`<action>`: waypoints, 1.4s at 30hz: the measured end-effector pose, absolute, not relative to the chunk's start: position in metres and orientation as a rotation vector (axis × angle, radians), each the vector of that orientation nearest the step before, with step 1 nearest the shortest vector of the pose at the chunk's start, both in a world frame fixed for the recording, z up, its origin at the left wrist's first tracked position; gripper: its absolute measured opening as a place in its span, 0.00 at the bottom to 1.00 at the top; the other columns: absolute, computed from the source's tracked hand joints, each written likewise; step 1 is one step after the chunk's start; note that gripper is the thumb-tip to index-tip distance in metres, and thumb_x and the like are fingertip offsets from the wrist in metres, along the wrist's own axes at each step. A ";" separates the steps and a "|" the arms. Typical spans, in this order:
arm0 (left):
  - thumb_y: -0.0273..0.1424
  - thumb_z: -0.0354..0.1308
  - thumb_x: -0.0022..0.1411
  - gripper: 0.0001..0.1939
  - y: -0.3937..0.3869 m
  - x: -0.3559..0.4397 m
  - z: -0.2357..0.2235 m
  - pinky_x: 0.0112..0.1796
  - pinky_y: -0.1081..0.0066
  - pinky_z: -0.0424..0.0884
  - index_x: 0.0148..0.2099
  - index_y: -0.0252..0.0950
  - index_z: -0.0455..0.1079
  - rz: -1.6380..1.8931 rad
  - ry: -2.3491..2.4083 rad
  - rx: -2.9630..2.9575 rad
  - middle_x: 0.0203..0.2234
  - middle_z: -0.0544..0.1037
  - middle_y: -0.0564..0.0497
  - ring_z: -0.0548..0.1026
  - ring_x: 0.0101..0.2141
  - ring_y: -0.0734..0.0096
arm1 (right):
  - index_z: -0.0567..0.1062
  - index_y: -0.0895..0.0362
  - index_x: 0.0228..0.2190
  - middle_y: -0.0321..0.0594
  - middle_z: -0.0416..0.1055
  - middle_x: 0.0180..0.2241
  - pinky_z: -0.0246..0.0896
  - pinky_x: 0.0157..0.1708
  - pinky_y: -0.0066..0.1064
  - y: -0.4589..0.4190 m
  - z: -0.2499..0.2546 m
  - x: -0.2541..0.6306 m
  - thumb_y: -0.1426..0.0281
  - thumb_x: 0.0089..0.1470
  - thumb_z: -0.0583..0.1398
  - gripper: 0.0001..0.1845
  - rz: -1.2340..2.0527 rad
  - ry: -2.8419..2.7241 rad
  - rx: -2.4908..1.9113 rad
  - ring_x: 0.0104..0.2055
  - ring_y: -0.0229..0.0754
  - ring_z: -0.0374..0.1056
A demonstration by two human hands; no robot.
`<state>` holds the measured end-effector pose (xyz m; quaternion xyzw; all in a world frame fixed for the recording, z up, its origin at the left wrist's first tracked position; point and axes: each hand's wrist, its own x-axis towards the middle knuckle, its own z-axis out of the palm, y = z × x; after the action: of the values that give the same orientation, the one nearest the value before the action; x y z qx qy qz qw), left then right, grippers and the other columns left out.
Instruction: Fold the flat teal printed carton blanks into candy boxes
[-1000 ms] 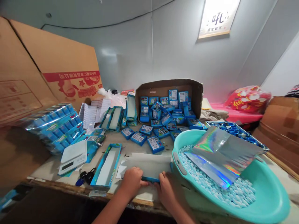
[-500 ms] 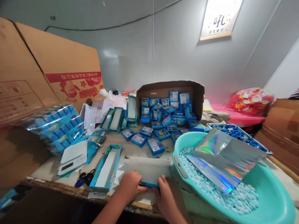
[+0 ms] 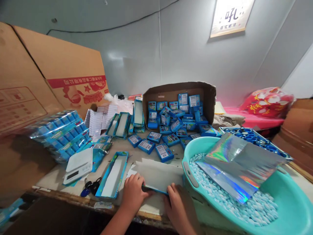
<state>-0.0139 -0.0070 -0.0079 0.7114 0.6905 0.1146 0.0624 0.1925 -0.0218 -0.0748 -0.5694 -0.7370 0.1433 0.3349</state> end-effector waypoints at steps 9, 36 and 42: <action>0.56 0.63 0.54 0.24 -0.001 -0.018 -0.017 0.41 0.58 0.60 0.31 0.39 0.74 0.311 1.962 2.219 0.34 0.79 0.48 0.74 0.41 0.55 | 0.71 0.52 0.28 0.44 0.73 0.33 0.66 0.40 0.36 -0.022 -0.076 0.195 0.70 0.58 0.57 0.06 0.383 -1.932 -1.495 0.38 0.50 0.70; 0.15 0.46 0.56 0.31 -0.012 -0.020 -0.010 0.66 0.47 0.48 0.58 0.43 0.71 1.014 1.755 2.095 0.63 0.63 0.42 0.56 0.66 0.54 | 0.69 0.57 0.61 0.54 0.71 0.58 0.68 0.57 0.42 -0.050 -0.012 0.177 0.67 0.58 0.61 0.29 0.827 -2.156 -1.013 0.59 0.54 0.70; 0.35 0.39 0.72 0.22 -0.010 -0.041 -0.021 0.52 0.57 0.72 0.61 0.36 0.64 1.104 1.790 1.610 0.55 0.74 0.38 0.74 0.55 0.57 | 0.58 0.43 0.67 0.47 0.53 0.69 0.59 0.62 0.42 -0.065 -0.006 0.146 0.67 0.65 0.59 0.32 1.101 -2.091 -0.529 0.69 0.48 0.54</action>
<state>-0.0409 -0.0096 -0.0215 0.5895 0.6555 0.4043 0.2438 0.1461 -0.0653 -0.0062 -0.2045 -0.8080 0.4255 0.3524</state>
